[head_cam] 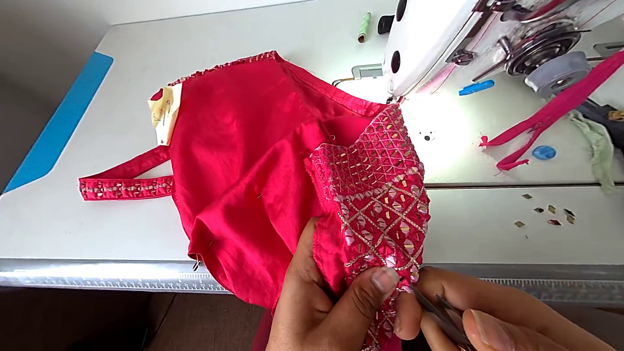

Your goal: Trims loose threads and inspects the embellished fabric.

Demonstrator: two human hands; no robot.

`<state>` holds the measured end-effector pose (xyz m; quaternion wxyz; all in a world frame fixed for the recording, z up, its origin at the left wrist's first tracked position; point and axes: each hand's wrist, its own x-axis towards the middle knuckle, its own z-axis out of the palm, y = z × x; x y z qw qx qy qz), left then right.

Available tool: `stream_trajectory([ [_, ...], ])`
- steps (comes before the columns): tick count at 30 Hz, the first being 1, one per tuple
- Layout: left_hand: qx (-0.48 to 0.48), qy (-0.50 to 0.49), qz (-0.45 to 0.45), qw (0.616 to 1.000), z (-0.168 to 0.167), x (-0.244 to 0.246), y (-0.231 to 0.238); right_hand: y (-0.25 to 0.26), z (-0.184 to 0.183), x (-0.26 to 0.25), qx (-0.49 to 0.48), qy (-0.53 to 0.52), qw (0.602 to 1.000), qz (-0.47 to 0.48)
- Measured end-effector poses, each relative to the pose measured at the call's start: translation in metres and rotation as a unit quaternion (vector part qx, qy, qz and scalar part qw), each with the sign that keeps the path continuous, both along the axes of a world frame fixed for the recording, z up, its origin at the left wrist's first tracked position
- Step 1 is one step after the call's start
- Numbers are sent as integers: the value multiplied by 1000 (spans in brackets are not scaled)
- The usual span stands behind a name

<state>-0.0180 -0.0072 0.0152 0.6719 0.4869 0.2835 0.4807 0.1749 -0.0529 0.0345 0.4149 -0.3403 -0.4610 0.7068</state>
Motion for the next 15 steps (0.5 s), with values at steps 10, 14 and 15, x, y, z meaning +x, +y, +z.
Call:
stream_trajectory([
  [10, 3, 4, 3, 1000, 0, 1, 1, 2, 3, 3, 5, -15, 1000, 4],
  [14, 5, 8, 0, 1000, 0, 1, 1, 2, 4, 5, 2, -25, 1000, 10],
  [15, 13, 11, 1, 1000, -1, 1, 1, 3, 4, 6, 4, -29, 1000, 12],
])
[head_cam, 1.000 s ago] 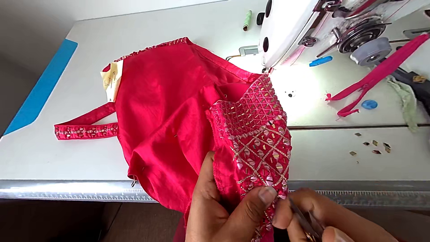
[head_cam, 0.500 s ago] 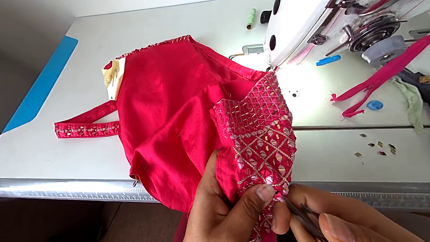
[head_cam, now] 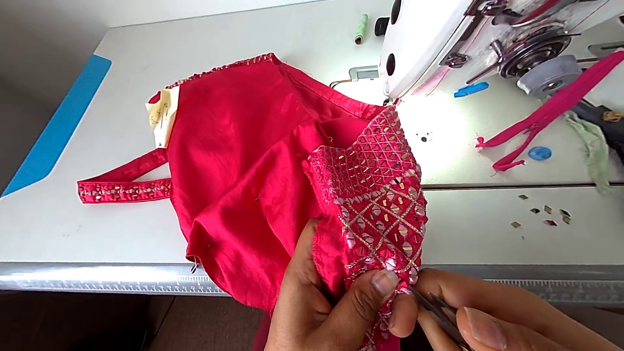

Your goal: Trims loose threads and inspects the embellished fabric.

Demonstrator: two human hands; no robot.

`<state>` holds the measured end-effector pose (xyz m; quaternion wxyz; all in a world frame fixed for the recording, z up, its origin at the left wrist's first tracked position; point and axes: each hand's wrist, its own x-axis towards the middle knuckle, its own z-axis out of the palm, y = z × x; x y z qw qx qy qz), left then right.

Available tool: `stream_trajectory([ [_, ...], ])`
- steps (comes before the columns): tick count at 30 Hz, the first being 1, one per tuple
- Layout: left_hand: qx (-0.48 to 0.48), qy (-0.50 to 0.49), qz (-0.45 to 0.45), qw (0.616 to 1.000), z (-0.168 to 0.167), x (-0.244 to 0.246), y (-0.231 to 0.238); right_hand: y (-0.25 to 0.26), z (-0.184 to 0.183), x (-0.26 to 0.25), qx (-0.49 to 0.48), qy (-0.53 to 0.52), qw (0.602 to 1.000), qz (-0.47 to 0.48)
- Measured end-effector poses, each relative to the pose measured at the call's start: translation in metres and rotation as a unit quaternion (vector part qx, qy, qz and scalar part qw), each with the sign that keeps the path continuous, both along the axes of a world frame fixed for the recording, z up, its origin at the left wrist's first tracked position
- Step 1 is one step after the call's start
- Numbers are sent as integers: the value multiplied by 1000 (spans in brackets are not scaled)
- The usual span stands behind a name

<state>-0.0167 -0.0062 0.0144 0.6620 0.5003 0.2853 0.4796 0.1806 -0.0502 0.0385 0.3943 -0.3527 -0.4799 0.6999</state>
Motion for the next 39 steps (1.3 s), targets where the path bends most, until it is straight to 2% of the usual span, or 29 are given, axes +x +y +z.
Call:
stream_trajectory([
  [8, 32, 57, 12, 998, 2, 1, -1, 3, -3, 2, 17, -16, 1000, -4],
  [12, 51, 75, 8, 996, 0, 2, -1, 5, -5, -2, -6, 15, 999, -27],
  [20, -41, -21, 19, 999, 4, 3, -4, 2, -9, -2, 5, 65, 998, -15],
  [39, -43, -21, 11, 999, 3, 1, -2, 2, 0, -5, -14, 11, 1000, 8],
])
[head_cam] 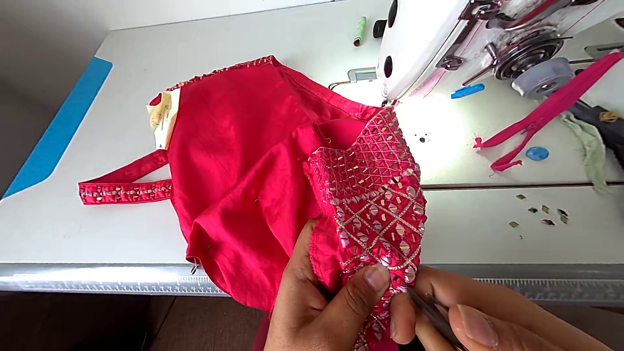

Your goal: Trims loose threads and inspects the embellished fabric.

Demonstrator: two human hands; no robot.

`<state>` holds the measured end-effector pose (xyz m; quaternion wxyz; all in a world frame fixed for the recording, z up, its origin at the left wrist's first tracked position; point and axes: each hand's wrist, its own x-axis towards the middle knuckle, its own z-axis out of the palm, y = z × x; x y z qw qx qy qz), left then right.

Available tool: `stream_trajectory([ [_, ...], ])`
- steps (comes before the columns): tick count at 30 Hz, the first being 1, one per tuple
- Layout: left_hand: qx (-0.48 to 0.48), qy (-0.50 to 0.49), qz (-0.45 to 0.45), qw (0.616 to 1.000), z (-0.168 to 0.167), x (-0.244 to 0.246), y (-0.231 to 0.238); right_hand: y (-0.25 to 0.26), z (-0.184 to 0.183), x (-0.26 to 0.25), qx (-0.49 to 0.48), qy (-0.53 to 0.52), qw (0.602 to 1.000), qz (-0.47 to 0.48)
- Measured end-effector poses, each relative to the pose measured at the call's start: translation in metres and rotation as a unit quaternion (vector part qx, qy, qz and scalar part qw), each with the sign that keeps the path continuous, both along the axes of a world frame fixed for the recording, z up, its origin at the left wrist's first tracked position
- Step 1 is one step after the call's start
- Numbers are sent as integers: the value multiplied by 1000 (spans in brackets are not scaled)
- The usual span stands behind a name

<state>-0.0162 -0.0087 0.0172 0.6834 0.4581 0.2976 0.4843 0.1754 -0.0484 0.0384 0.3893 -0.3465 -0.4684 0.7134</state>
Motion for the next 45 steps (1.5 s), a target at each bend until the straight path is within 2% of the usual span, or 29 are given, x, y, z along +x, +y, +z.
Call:
stream_trajectory([
  [8, 2, 1, -3, 1000, -1, -1, 1, 2, 4, 2, 15, -39, 999, 9],
  [22, 8, 13, -3, 1000, -1, -1, 2, 2, 5, 3, 9, -30, 999, 10],
  [33, -6, -14, -9, 1000, -2, -1, 5, 1, 3, 0, -10, 14, 1000, -5],
  [45, 86, 76, 7, 993, -1, 0, 4, 5, 3, 3, 14, -23, 1000, -14],
])
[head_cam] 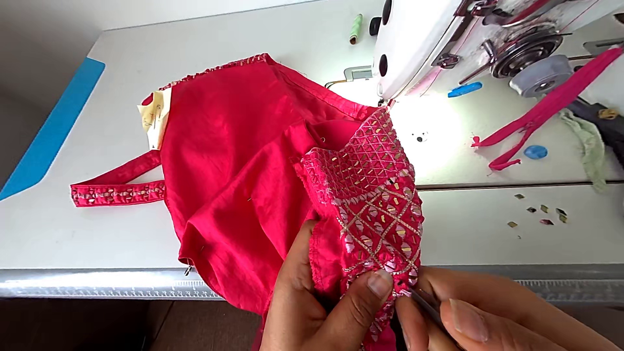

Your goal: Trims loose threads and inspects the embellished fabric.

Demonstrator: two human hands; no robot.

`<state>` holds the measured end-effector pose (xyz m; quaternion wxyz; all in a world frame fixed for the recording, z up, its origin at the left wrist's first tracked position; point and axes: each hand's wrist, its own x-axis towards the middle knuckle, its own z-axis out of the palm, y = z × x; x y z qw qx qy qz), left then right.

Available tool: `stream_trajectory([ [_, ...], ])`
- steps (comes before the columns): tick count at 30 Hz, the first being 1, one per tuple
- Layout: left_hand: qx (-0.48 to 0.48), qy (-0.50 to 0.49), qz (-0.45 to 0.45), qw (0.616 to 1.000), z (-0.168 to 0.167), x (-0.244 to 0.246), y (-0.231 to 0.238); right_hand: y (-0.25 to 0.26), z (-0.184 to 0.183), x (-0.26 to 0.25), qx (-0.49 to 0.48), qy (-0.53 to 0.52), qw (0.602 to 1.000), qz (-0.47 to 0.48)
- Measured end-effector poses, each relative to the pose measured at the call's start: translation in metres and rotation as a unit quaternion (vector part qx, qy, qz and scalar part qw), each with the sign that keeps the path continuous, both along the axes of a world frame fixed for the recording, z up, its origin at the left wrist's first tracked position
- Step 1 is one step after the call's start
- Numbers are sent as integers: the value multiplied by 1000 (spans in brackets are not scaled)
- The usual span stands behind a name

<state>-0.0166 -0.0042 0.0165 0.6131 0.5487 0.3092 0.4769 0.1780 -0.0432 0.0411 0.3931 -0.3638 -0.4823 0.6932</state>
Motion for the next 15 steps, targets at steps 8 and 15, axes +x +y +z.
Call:
stream_trajectory([
  [8, -23, -8, 2, 1000, 1, 0, 0, 2, -5, -4, 25, -6, 1000, -17],
  [15, -47, -32, 0, 998, 2, -1, -1, 1, -7, -7, 19, 14, 1000, -20],
])
